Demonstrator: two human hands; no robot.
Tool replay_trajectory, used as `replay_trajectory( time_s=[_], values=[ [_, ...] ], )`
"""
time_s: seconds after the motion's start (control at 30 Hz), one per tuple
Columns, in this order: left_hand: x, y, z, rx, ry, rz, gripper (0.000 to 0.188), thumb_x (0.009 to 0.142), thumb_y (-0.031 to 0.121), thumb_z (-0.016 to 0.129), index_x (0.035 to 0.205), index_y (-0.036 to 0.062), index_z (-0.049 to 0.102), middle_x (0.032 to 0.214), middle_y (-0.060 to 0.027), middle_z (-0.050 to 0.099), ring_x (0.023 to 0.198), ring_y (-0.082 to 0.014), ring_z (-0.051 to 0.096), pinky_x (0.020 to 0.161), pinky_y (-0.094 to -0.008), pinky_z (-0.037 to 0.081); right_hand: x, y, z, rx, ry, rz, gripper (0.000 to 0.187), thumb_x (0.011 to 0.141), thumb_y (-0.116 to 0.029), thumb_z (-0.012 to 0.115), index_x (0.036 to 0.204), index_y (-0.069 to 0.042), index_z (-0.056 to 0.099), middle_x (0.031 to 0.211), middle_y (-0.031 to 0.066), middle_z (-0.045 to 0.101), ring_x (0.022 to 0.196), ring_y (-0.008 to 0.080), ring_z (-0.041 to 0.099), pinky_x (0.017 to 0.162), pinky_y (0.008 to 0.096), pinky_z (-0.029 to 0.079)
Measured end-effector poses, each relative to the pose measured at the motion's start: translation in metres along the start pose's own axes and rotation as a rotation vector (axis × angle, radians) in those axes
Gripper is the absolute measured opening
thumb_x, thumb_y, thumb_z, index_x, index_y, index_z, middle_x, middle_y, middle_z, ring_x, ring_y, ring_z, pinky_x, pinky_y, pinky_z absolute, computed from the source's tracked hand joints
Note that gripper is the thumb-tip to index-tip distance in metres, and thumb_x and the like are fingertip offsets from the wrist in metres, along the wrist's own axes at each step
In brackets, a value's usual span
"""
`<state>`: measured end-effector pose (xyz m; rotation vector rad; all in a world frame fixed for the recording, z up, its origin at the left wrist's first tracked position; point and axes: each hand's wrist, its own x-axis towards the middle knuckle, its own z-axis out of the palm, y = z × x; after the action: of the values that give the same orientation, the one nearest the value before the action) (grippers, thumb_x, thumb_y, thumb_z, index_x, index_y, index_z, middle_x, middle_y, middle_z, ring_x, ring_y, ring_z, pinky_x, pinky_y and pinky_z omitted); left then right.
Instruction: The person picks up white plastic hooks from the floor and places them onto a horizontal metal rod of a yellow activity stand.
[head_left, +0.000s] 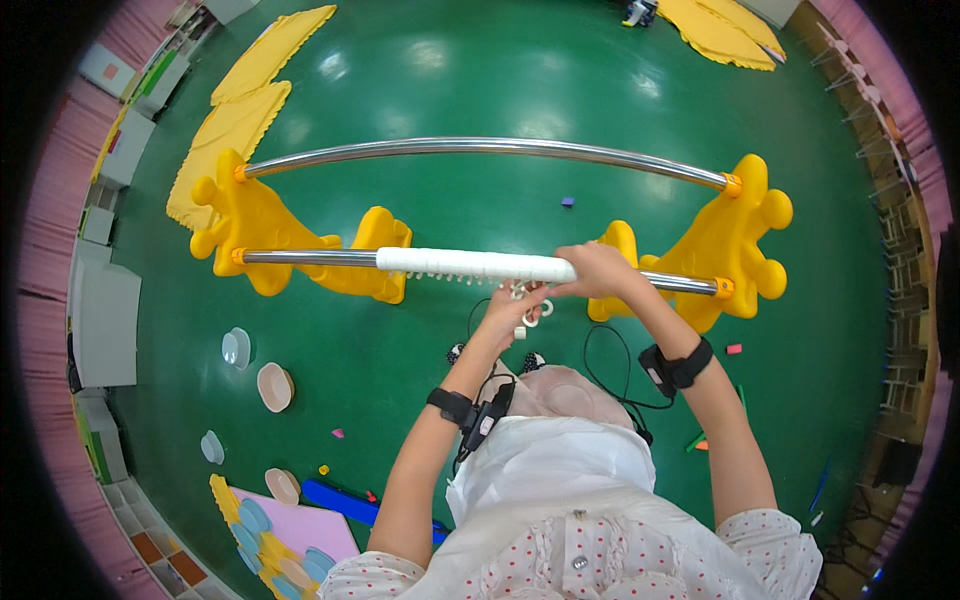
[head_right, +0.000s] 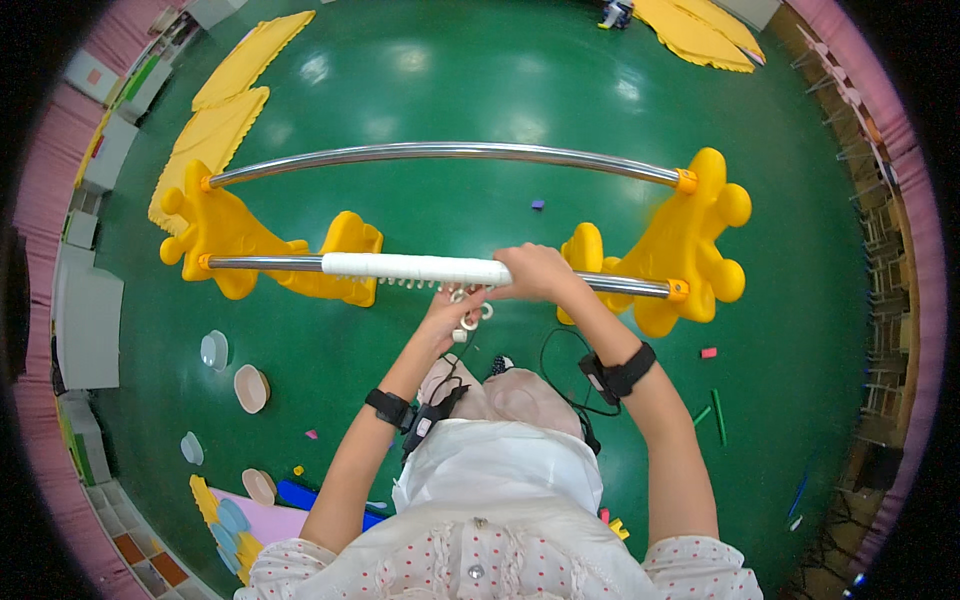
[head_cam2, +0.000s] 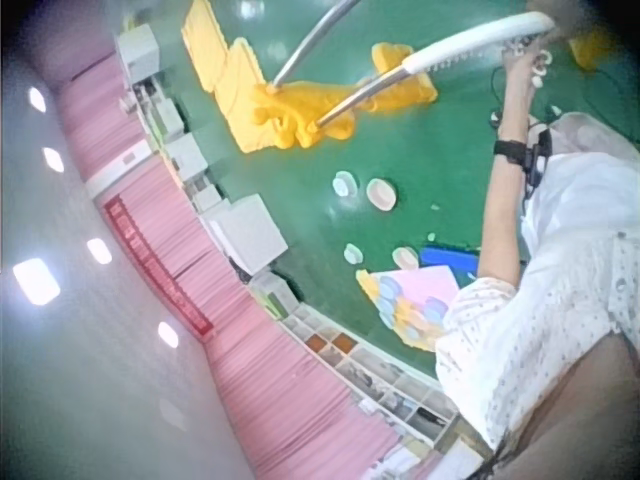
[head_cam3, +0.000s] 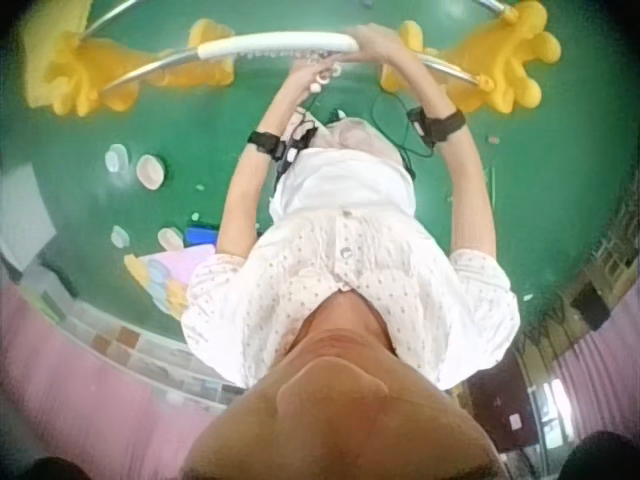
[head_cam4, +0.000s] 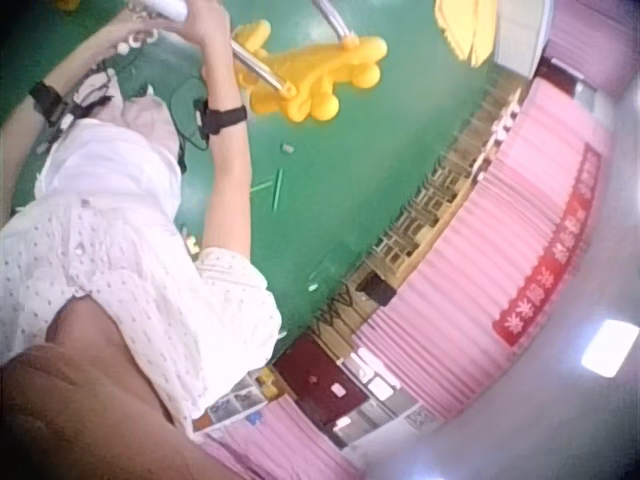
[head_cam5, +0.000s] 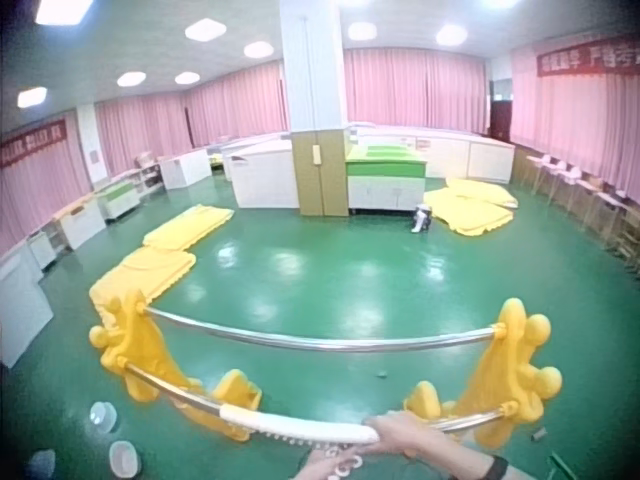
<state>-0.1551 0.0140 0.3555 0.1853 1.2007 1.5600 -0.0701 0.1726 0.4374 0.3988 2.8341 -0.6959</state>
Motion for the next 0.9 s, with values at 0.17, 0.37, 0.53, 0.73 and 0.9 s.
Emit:
replay_trajectory(
  time_s=[0.17, 0.37, 0.53, 0.73, 0.9],
  values=[
    [-0.023, 0.01, -0.033, -0.013, 0.277, 0.021, 0.054, 0.079, 0.016, 0.065, 0.121, 0.0024, 0.034, 0.092, -0.0072, 0.055, 0.054, -0.0085, 0.05, 0.044, -0.0205, 0.042, -0.013, -0.001, 0.005, 0.011, 0.111, -0.03, 0.041, 0.066, -0.038, 0.069, 0.094, -0.011, 0.056, 0.077, 0.0128, 0.062, 0.072, 0.0314, 0.06, 0.061, 0.0413, 0.047],
    [-0.021, 0.046, -0.104, -0.189, 0.175, 0.168, 0.017, 0.085, 0.009, 0.053, 0.1, 0.0035, 0.046, 0.072, 0.0018, 0.044, 0.05, -0.0066, 0.043, 0.042, -0.0186, 0.036, -0.003, 0.002, 0.003, 0.064, 0.079, -0.113, 0.04, 0.067, -0.035, 0.069, 0.095, -0.01, 0.056, 0.079, 0.0137, 0.062, 0.073, 0.0327, 0.059, 0.062, 0.0422, 0.047],
    [-0.015, 0.053, -0.108, -0.362, 0.114, 0.102, 0.019, 0.079, 0.0, 0.056, 0.097, 0.0033, 0.048, 0.082, -0.002, 0.049, 0.053, -0.0071, 0.045, 0.042, -0.0185, 0.036, 0.001, 0.0, -0.005, 0.074, 0.081, -0.065, 0.038, 0.066, -0.032, 0.07, 0.094, -0.009, 0.057, 0.081, 0.0111, 0.061, 0.076, 0.03, 0.059, 0.064, 0.0383, 0.046],
    [-0.03, 0.069, -0.126, 0.073, 0.089, 0.009, 0.023, 0.079, 0.018, 0.063, 0.093, 0.0023, 0.054, 0.075, -0.0025, 0.054, 0.049, -0.0068, 0.049, 0.04, -0.0196, 0.036, -0.001, -0.02, -0.012, 0.075, -0.001, 0.04, 0.042, 0.063, -0.029, 0.072, 0.096, -0.008, 0.057, 0.088, 0.0122, 0.061, 0.082, 0.0309, 0.058, 0.067, 0.0392, 0.046],
    [-0.091, 0.103, -0.132, 0.377, 0.013, -0.187, 0.048, 0.081, 0.009, 0.058, 0.122, 0.0, 0.035, 0.089, -0.0052, 0.053, 0.07, -0.0109, 0.055, 0.054, -0.022, 0.045, 0.008, -0.11, -0.002, -0.207, 0.492, -0.013, 0.044, 0.065, -0.017, 0.072, 0.102, -0.005, 0.054, 0.102, 0.0124, 0.054, 0.095, 0.0273, 0.053, 0.074, 0.0363, 0.045]
  ],
)
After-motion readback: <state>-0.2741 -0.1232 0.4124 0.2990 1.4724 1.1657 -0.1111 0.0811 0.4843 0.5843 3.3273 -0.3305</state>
